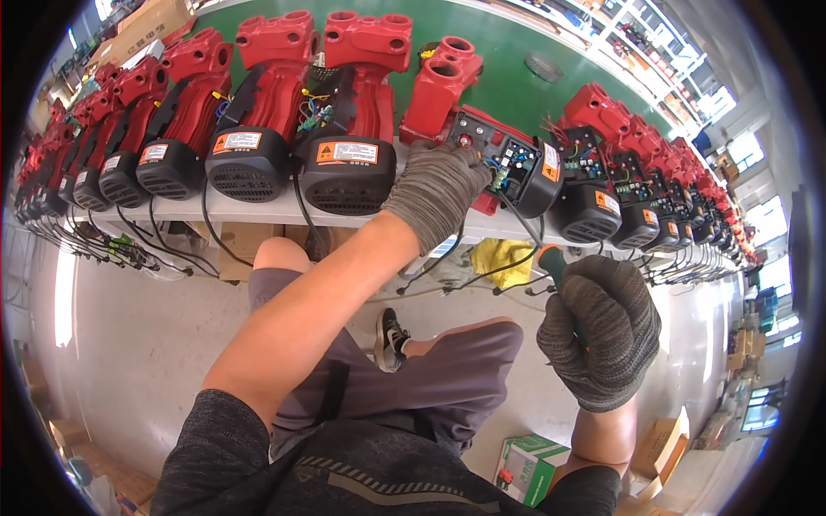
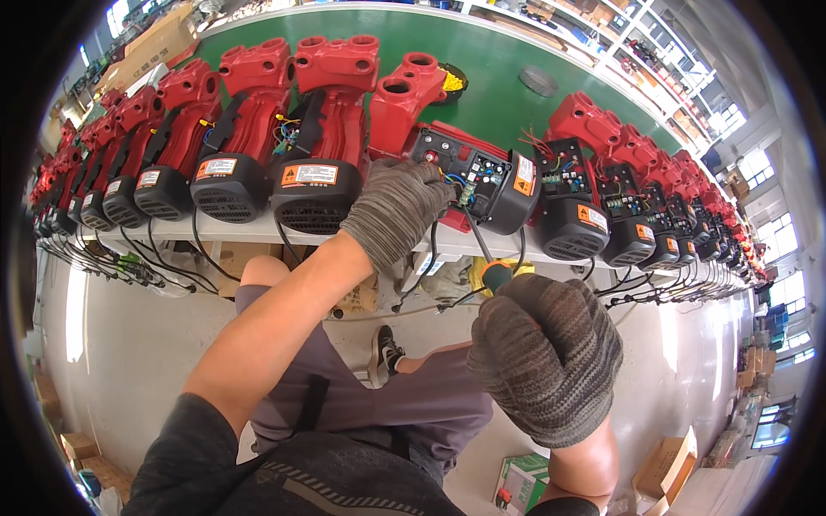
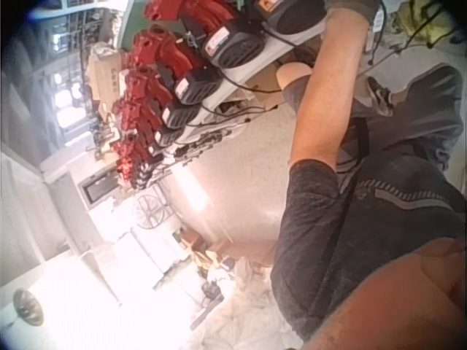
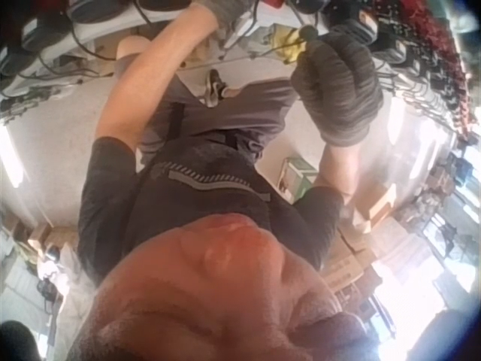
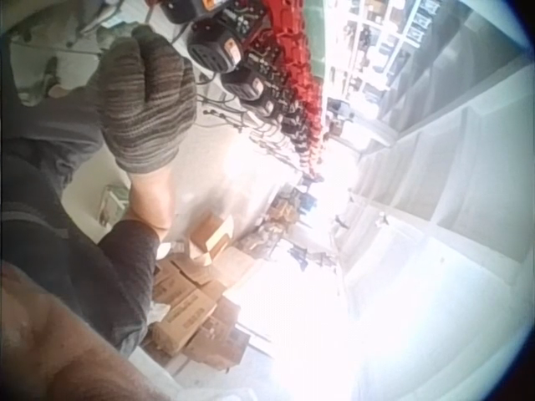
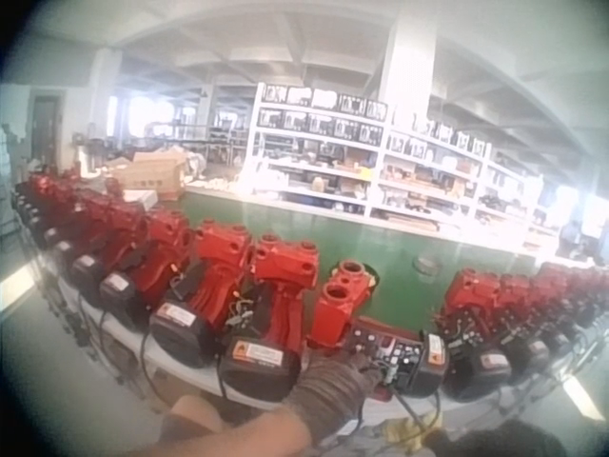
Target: The person assembles components of hydraulic tools by inserting small yellow pins and colorful wires into the tool housings, then using a screwdriver to secure screws into the electronic control panels.
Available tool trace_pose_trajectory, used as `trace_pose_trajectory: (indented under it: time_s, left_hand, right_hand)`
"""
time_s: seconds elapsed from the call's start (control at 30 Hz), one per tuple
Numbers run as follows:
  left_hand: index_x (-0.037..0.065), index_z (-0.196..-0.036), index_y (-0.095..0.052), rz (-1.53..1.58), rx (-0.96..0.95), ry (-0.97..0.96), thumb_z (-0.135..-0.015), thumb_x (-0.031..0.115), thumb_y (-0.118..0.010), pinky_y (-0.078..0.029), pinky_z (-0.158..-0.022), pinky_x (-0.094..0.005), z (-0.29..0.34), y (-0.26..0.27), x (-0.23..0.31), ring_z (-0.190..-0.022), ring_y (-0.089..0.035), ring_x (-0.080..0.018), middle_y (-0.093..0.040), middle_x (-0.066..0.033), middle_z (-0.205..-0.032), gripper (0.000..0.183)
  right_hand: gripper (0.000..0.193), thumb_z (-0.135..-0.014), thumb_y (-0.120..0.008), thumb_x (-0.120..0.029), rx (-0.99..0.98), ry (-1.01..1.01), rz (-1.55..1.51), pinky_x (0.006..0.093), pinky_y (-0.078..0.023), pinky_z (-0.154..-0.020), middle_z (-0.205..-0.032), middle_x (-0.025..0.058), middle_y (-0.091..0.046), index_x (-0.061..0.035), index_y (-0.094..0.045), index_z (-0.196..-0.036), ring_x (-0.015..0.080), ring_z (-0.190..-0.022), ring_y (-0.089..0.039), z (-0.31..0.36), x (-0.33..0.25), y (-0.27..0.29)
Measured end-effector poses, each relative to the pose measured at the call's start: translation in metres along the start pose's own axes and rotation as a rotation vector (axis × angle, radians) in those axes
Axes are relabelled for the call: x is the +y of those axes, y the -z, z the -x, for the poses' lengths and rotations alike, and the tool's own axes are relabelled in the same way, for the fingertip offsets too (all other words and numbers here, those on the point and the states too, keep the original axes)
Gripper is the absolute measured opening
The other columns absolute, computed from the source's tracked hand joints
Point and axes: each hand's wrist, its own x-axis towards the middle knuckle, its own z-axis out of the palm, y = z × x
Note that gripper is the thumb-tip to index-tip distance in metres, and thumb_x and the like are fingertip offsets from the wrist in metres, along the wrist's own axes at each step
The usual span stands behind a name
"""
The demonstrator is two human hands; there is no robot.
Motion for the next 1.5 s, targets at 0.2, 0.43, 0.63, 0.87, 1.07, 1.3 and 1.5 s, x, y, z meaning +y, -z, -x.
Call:
trace_pose_trajectory:
  time_s: [0.2, 0.43, 0.63, 0.87, 1.07, 1.3, 1.5]
  left_hand:
    - [0.009, -0.107, -0.074, 0.142, 0.243, 0.067, -0.093, 0.016, -0.067, -0.055, -0.089, -0.0462, 0.001, -0.019, -0.005, -0.104, -0.068, -0.0318, -0.07, -0.0115, -0.112, 0.017]
    - [0.005, -0.101, -0.071, 0.451, 0.365, 0.053, -0.092, 0.008, -0.068, -0.056, -0.085, -0.0415, 0.003, -0.027, -0.014, -0.097, -0.067, -0.0303, -0.067, -0.013, -0.104, 0.01]
    - [0.005, -0.101, -0.072, 0.542, 0.387, 0.041, -0.086, 0.002, -0.072, -0.057, -0.081, -0.0402, 0.003, -0.027, -0.008, -0.093, -0.067, -0.0325, -0.066, -0.0132, -0.099, 0.016]
    - [0.004, -0.102, -0.072, 0.592, 0.296, 0.049, -0.086, 0.0, -0.072, -0.059, -0.082, -0.0383, 0.002, -0.027, -0.011, -0.095, -0.067, -0.0317, -0.065, -0.0125, -0.101, 0.017]
    - [0.002, -0.102, -0.071, 0.695, 0.357, 0.069, -0.088, -0.001, -0.072, -0.058, -0.086, -0.0356, 0.006, -0.039, -0.01, -0.097, -0.068, -0.0281, -0.064, -0.0125, -0.108, 0.014]
    - [-0.003, -0.107, -0.064, 0.56, 0.406, 0.024, -0.093, -0.006, -0.067, -0.059, -0.085, -0.0281, 0.014, -0.037, -0.007, -0.097, -0.067, -0.0186, -0.062, -0.0095, -0.107, 0.015]
    - [-0.004, -0.109, -0.061, 0.907, 0.36, 0.057, -0.096, -0.002, -0.064, -0.059, -0.086, -0.0273, 0.01, -0.059, -0.013, -0.096, -0.066, -0.0158, -0.061, -0.0085, -0.105, 0.013]
  right_hand:
    - [0.021, -0.081, -0.071, 0.003, 0.195, -0.064, -0.063, 0.0378, -0.056, -0.068, -0.09, 0.0134, -0.07, -0.0023, -0.067, -0.101, 0.0287, -0.078, -0.069, 0.003, 0.012, -0.01]
    - [0.025, -0.09, -0.063, 0.005, 0.053, -0.222, -0.107, 0.0394, -0.056, -0.073, -0.098, 0.0167, -0.068, -0.0034, -0.063, -0.114, 0.0325, -0.081, -0.068, -0.03, 0.042, -0.039]
    - [0.038, -0.089, -0.077, -0.026, -0.104, -0.191, 0.247, 0.0452, -0.059, -0.066, -0.111, 0.0155, -0.068, -0.0088, -0.065, -0.121, 0.0346, -0.086, -0.072, -0.007, 0.085, -0.117]
    - [0.02, -0.093, -0.067, -0.019, -0.206, -0.08, 0.35, 0.0456, -0.06, -0.064, -0.111, 0.0123, -0.071, -0.0113, -0.068, -0.112, 0.0322, -0.086, -0.074, -0.01, 0.091, -0.136]
    - [0.014, -0.101, -0.061, -0.016, -0.098, -0.488, -0.164, 0.0432, -0.054, -0.059, -0.086, 0.0155, -0.071, -0.0045, -0.068, -0.104, 0.0314, -0.076, -0.071, -0.009, 0.08, -0.142]
    - [0.032, -0.106, -0.06, -0.027, -0.038, -1.08, -0.885, 0.0315, -0.047, -0.05, -0.066, 0.0043, -0.059, 0.0016, -0.066, -0.094, 0.0122, -0.054, -0.057, -0.01, 0.064, -0.137]
    - [0.03, -0.103, -0.064, -0.032, -0.077, -0.911, -0.373, 0.0402, -0.052, -0.058, -0.074, 0.0124, -0.066, -0.0022, -0.069, -0.103, 0.0244, -0.062, -0.065, 0.001, 0.071, -0.133]
